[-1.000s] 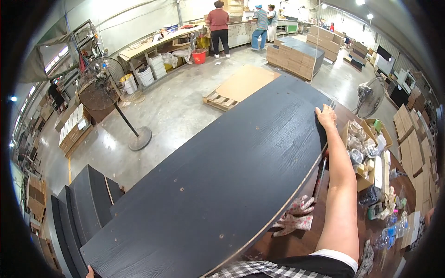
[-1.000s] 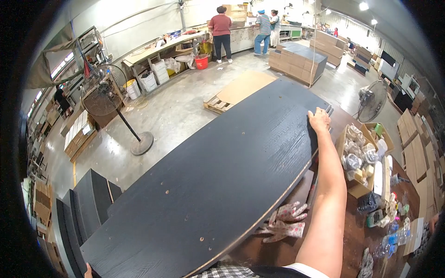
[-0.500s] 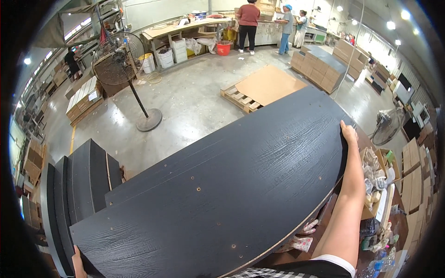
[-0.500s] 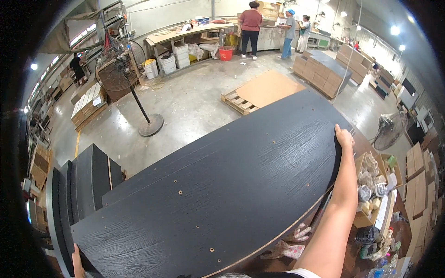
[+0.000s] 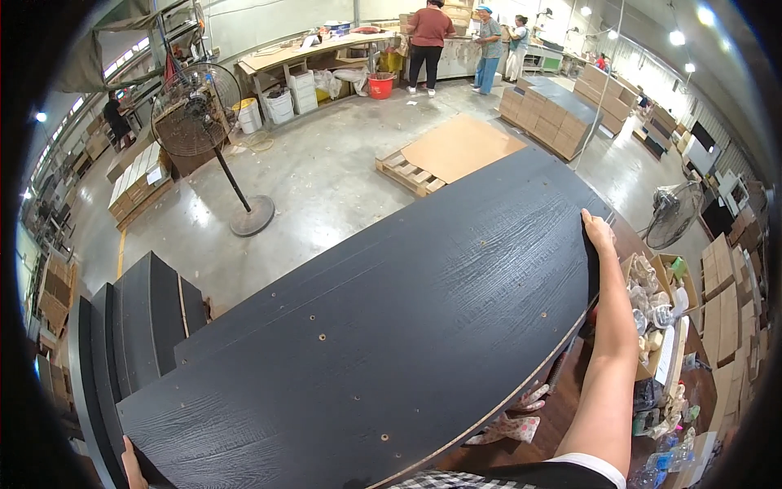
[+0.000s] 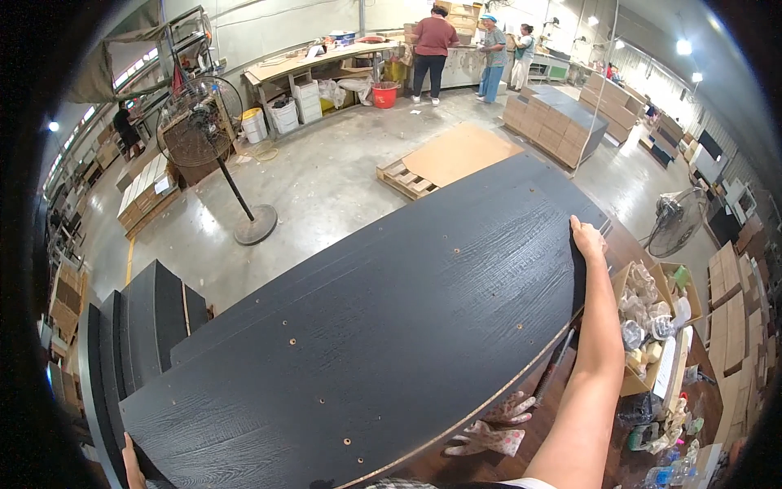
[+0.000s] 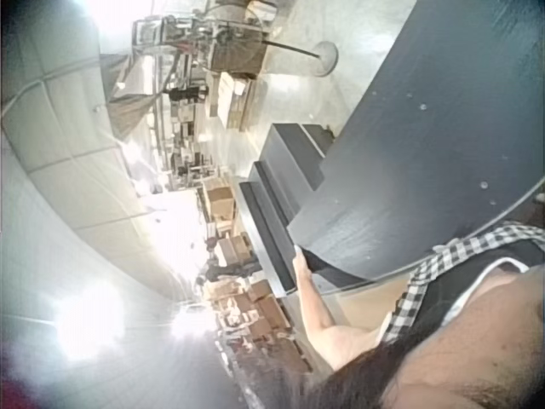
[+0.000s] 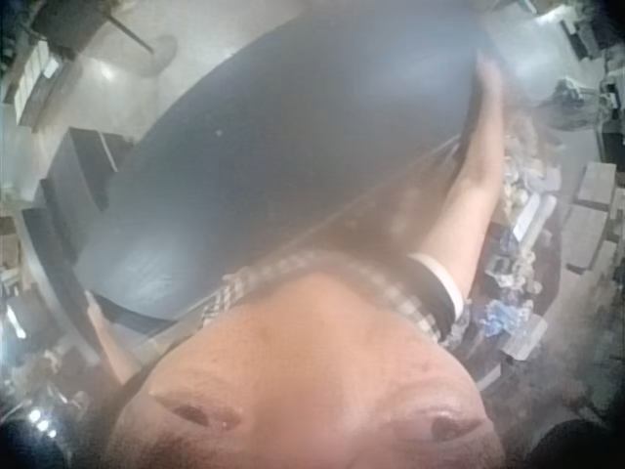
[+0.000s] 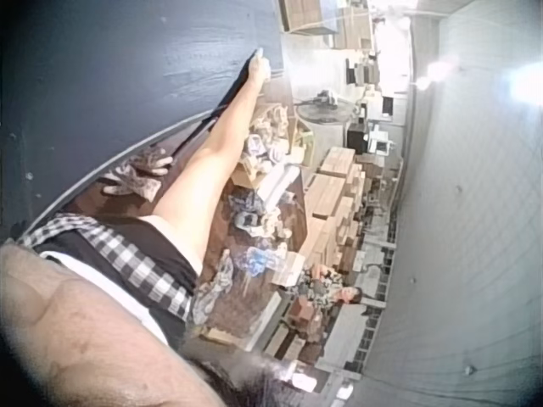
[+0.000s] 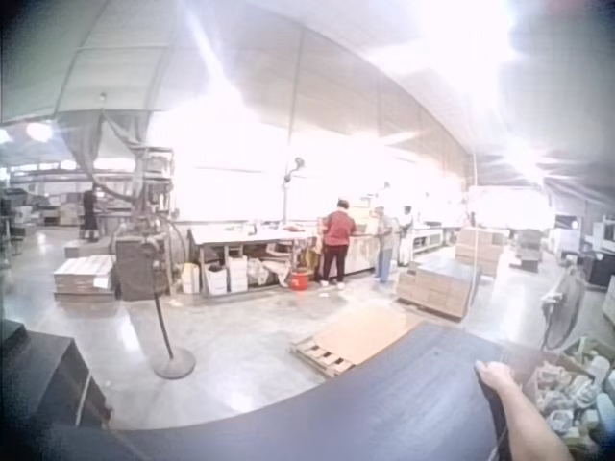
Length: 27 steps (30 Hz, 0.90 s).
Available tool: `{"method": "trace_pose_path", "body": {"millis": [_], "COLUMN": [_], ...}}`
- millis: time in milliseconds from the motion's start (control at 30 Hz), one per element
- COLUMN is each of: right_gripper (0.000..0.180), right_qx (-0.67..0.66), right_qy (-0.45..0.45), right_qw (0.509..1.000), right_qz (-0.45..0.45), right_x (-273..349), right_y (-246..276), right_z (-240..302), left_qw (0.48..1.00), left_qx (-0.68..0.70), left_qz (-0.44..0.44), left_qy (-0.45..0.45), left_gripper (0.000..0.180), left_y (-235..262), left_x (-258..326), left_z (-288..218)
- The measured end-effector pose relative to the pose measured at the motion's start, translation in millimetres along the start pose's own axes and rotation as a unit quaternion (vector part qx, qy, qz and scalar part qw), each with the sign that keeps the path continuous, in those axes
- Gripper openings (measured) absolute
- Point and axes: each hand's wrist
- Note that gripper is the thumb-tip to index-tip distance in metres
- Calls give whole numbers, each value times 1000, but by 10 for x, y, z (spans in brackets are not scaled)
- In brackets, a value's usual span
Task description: The person picks up a long dark furniture panel, carries it across a workshop, places it on a stack, and then peels small white circular labels from a sheet and applies them over pre-drilled holes on the panel.
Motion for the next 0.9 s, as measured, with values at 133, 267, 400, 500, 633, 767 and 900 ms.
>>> {"method": "trace_pose_path", "body": {"millis": [133,267,400,500,633,767,900], "right_gripper": [65,63,58,57,56,57,55], "right_qx": [-24,21,-24,-6,-1,6,7], "right_qy": [28,-22,2,-10,-12,-22,-30], "right_qw": [999,999,1000,1000,999,999,999], "right_qz": [31,13,-4,-24,-36,-36,-24], "right_x": [-120,-211,-29,-22,136,237,498], "right_y": [-80,-53,-21,18,40,-37,70], "right_z": [-26,-16,53,83,106,-13,39], "left_qw": [1000,1000,1000,1000,999,999,999], "left_qx": [3,12,19,27,33,26,22], "left_qz": [-6,-6,-11,-7,2,5,-16], "left_qy": [6,9,13,11,-4,-36,-40], "left_gripper": [61,60,58,57,60,69,69], "left_y": [-1,-1,50,15,74,263,243], "left_x": [53,53,73,61,-7,-326,-432], "left_z": [-2,37,86,68,63,277,295]}}
Point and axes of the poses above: each hand's wrist, its own x-axis away from the middle knuckle, its own y-axis out of the back of the hand, z = x × y, and after that the axes turned 4 degrees about -y, right-handed
